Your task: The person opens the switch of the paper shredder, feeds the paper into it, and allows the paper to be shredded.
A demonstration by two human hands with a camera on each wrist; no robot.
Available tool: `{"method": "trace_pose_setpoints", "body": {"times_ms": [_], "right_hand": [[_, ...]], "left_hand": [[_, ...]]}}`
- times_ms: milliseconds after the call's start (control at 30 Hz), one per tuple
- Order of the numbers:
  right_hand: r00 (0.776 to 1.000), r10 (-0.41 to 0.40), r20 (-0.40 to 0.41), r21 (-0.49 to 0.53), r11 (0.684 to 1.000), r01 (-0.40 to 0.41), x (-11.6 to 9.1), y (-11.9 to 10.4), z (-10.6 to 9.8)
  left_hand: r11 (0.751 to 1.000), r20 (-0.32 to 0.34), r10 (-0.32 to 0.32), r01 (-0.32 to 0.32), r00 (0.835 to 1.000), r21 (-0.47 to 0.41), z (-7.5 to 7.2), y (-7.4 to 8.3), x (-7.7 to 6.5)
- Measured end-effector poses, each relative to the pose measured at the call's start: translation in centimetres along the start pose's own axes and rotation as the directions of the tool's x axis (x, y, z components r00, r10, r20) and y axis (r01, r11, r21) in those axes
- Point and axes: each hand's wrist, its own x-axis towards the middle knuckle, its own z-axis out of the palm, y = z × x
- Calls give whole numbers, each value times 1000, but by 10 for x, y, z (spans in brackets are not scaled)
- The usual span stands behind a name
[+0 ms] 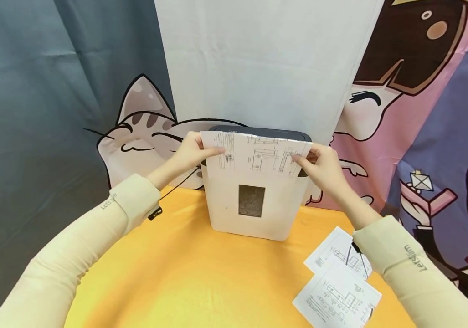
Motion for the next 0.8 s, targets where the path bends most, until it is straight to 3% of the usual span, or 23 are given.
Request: {"method": "trace_pose_setpoints", "body": {"times_ms": [200, 400, 533, 800], "right_hand": [[1000, 0, -31, -40, 999, -2, 21, -12, -14], [997, 17, -79, -66, 998, -23, 39, -18, -21], [993, 29, -113, -83, 996, -38, 49, -19, -23], [993, 45, -107, -109, 992, -56, 64, -18, -23]], "left_hand": [[999, 15, 41, -41, 999, -9, -15, 21, 18], [995, -39, 95, -96, 995, -13, -22, 32, 37], [992, -83, 118, -122, 990, -35, -23, 34, 48], [994, -118, 71, -81, 990, -75, -26, 28, 58]]}}
